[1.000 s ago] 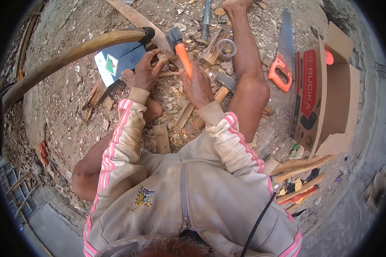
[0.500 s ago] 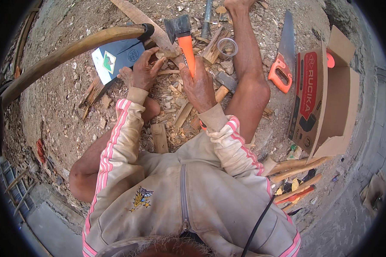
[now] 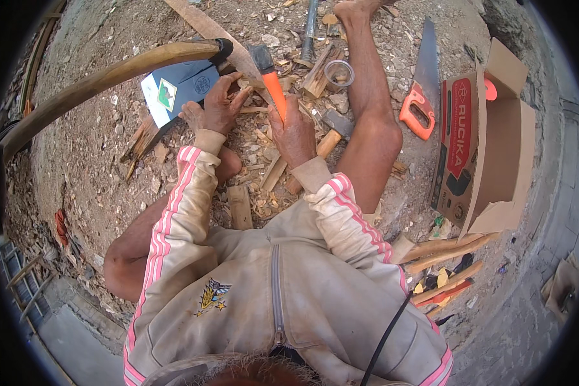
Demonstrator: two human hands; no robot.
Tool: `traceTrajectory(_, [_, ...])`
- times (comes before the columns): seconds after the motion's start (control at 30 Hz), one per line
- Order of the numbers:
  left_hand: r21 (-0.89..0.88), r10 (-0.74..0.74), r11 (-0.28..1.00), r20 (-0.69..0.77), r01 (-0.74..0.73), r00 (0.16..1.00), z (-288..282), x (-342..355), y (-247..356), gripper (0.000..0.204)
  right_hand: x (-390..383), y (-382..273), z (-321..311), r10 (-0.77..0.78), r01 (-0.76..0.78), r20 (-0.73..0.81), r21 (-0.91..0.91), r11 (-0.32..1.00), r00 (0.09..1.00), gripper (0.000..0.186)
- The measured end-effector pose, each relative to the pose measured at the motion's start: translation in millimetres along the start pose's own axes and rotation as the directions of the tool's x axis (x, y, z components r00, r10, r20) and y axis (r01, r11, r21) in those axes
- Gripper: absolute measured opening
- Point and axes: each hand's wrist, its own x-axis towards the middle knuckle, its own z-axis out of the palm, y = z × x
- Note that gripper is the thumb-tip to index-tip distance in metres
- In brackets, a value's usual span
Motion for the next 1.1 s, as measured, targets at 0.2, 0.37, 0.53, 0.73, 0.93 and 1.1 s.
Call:
traceTrajectory(0.2, [0.000,0.010,1.000,0.008,-0.010,1.000,-3,0,-8,0.041,5,1,-8,-0.033,0.033,-0.005,0.093,0.995,0.999,0.030])
traceTrajectory(0.37, [0.021,-0.013,1.000,0.008,0.013,1.000,-2,3,-4,0.041,3,-13,-4,-0.064,0.066,-0.026,0.079,0.995,0.998,0.031])
traceTrajectory(0.53, [0.048,0.046,0.998,-0.030,-0.045,0.998,0,-1,-11,0.042,14,-17,-11,-0.017,0.015,0.060,0.039,0.999,0.998,0.034])
traceTrajectory(0.73, [0.090,0.113,0.990,0.000,-0.113,0.994,6,8,2,0.042,4,5,2,-0.048,0.048,-0.008,-0.034,0.998,0.999,0.034])
traceTrajectory(0.93, [-0.021,-0.017,1.000,-0.018,0.016,1.000,4,4,0,0.044,6,9,-9,0.124,-0.131,0.055,0.154,0.979,0.991,0.031])
traceTrajectory(1.1, [-0.587,-0.367,0.768,-0.079,0.254,0.927,-22,1,-4,0.043,4,37,-4,0.351,-0.457,0.298,0.484,0.746,0.888,0.024])
